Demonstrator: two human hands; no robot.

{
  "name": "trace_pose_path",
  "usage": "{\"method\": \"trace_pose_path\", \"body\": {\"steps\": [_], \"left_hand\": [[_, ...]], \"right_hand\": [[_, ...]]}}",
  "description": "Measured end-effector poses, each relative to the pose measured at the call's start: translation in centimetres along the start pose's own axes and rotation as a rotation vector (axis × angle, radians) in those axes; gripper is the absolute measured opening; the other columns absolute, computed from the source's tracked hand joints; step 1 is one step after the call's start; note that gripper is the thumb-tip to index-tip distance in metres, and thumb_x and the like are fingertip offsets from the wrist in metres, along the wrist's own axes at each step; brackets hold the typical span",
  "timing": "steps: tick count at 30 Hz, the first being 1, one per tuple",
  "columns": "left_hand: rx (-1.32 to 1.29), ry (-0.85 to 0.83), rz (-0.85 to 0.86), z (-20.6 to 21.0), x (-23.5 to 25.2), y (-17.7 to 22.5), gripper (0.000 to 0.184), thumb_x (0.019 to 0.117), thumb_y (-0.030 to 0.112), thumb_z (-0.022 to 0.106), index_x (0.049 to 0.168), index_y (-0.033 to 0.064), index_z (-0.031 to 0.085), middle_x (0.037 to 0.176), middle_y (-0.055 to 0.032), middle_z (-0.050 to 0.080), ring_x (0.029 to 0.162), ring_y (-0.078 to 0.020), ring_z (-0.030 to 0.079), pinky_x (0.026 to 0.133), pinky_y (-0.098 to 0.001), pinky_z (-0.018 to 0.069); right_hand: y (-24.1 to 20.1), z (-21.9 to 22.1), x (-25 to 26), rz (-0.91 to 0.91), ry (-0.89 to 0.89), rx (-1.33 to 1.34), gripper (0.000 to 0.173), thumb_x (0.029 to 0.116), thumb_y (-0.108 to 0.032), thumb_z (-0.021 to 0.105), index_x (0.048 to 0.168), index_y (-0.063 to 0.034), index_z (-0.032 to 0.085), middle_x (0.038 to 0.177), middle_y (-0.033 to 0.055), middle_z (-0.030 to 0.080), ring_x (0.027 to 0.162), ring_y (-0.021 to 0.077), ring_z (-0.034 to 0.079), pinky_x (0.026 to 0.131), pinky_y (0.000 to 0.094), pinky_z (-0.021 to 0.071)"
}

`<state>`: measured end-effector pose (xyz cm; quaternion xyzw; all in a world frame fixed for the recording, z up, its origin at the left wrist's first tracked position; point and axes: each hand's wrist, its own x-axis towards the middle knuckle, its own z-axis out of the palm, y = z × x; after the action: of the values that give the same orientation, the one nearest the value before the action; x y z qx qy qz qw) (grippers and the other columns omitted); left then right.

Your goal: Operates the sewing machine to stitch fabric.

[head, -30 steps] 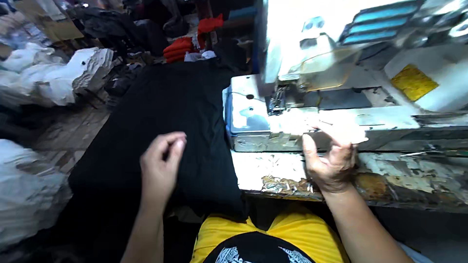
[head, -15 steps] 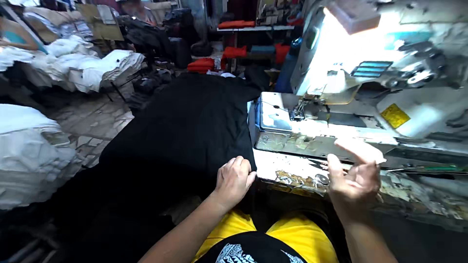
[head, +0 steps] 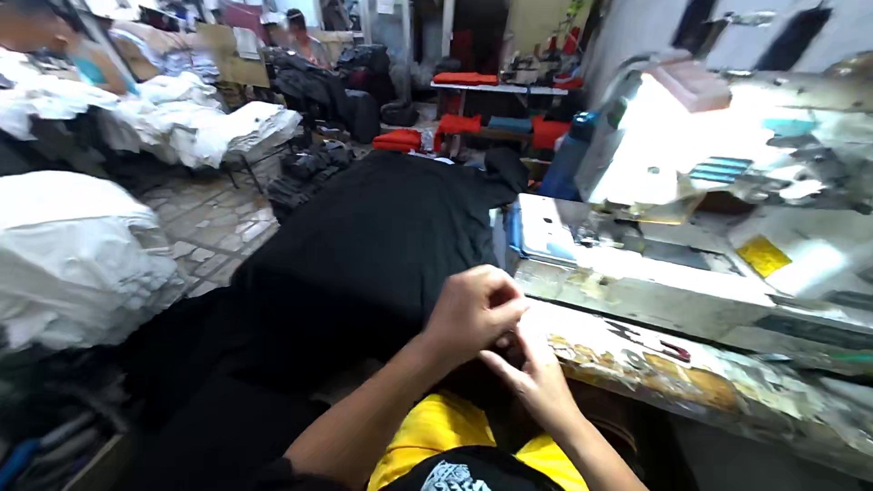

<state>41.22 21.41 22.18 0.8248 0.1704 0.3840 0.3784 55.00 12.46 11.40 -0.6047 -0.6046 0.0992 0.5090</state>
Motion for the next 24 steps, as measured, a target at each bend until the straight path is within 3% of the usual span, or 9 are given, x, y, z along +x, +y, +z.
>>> {"method": "trace_pose_path", "body": {"steps": [3, 6, 8, 12, 15, 17, 20, 23, 24], "left_hand": [[0.283, -0.024, 0.043, 1.4, -1.8, -1.9, 0.020, 0.0952, 0.016, 0.067, 0.091, -0.0029, 0.073, 0.093, -0.0153, 0.071, 0.087, -0.0244, 0.071, 0.079, -0.0413, 0.0575], [0.442, -0.079, -0.061, 3.7, -3.0, -4.2, 0.026, 0.0964, 0.022, 0.066, 0.093, -0.0031, 0.072, 0.095, -0.0175, 0.070, 0.091, -0.0305, 0.071, 0.076, -0.0464, 0.0577], [0.549, -0.286, -0.209, 4.5, -2.5, -4.3, 0.030, 0.1011, 0.022, 0.061, 0.107, -0.0058, 0.069, 0.113, -0.0216, 0.067, 0.108, -0.0356, 0.067, 0.085, -0.0494, 0.0551], [0.527, -0.408, -0.232, 4.5, -1.3, -4.6, 0.023, 0.1009, 0.007, 0.052, 0.107, -0.0086, 0.067, 0.114, -0.0247, 0.066, 0.108, -0.0390, 0.066, 0.085, -0.0526, 0.0537], [0.147, -0.251, -0.189, 3.6, -1.3, -5.8, 0.020, 0.0927, 0.011, 0.065, 0.089, -0.0084, 0.069, 0.089, -0.0191, 0.066, 0.084, -0.0298, 0.065, 0.075, -0.0466, 0.0511], [-0.231, -0.084, -0.203, 1.9, -1.0, -5.5, 0.013, 0.0902, 0.004, 0.071, 0.084, -0.0072, 0.067, 0.074, -0.0070, 0.061, 0.067, -0.0099, 0.054, 0.065, -0.0273, 0.0459], [-0.446, 0.025, -0.241, -0.3, -0.5, -4.0, 0.010, 0.0912, 0.001, 0.067, 0.082, -0.0017, 0.064, 0.067, 0.0051, 0.053, 0.060, 0.0030, 0.047, 0.058, -0.0154, 0.0401], [-0.291, 0.006, -0.200, -0.9, -0.4, -3.2, 0.010, 0.0908, 0.004, 0.069, 0.086, -0.0042, 0.067, 0.076, -0.0007, 0.060, 0.070, -0.0019, 0.053, 0.067, -0.0201, 0.0453], [-0.250, -0.006, -0.150, -1.1, -0.4, -2.8, 0.011, 0.0914, 0.005, 0.070, 0.090, -0.0059, 0.068, 0.081, -0.0046, 0.062, 0.074, -0.0045, 0.056, 0.071, -0.0211, 0.0478]], "right_hand": [[0.1, 0.4, 0.1, -0.038, 0.147, 0.040, 0.052, 0.0910, -0.020, 0.063, 0.131, 0.0121, 0.057, 0.098, 0.0101, 0.071, 0.085, 0.0017, 0.066, 0.078, 0.0196, 0.0565], [1.0, -0.9, 0.6, -0.056, 0.212, 0.117, 0.048, 0.0919, -0.006, 0.059, 0.130, 0.0214, 0.047, 0.102, 0.0122, 0.063, 0.084, -0.0072, 0.058, 0.077, 0.0101, 0.0494], [1.7, -1.4, 0.7, -0.075, 0.236, 0.134, 0.046, 0.0915, -0.002, 0.057, 0.128, 0.0235, 0.045, 0.110, 0.0133, 0.061, 0.087, -0.0096, 0.057, 0.079, 0.0080, 0.0486], [1.7, -1.4, 0.4, -0.079, 0.240, 0.163, 0.041, 0.0907, 0.000, 0.058, 0.124, 0.0225, 0.048, 0.111, 0.0072, 0.062, 0.090, -0.0097, 0.059, 0.082, 0.0093, 0.0510], [2.2, -1.0, 0.1, -0.093, 0.219, 0.241, 0.038, 0.0917, -0.001, 0.061, 0.125, 0.0160, 0.052, 0.110, -0.0008, 0.064, 0.094, -0.0084, 0.061, 0.085, 0.0125, 0.0528], [2.5, -0.9, 0.2, -0.125, 0.130, 0.320, 0.045, 0.0949, -0.014, 0.069, 0.134, 0.0015, 0.054, 0.119, -0.0094, 0.066, 0.107, -0.0057, 0.061, 0.095, 0.0177, 0.0520], [0.5, -0.5, 0.5, -0.062, -0.078, 0.358, 0.068, 0.0915, -0.027, 0.075, 0.142, 0.0085, 0.047, 0.128, -0.0008, 0.065, 0.115, -0.0037, 0.060, 0.100, 0.0184, 0.0511], [-0.3, 1.1, 1.1, 0.003, -0.126, 0.213, 0.020, 0.0917, -0.019, 0.070, 0.098, -0.0005, 0.073, 0.093, -0.0016, 0.072, 0.090, -0.0021, 0.066, 0.085, 0.0206, 0.0554], [0.1, 1.5, 1.3, -0.028, -0.152, 0.122, 0.022, 0.0936, -0.022, 0.066, 0.087, -0.0024, 0.073, 0.084, 0.0015, 0.068, 0.085, 0.0042, 0.064, 0.081, 0.0263, 0.0526]]}}
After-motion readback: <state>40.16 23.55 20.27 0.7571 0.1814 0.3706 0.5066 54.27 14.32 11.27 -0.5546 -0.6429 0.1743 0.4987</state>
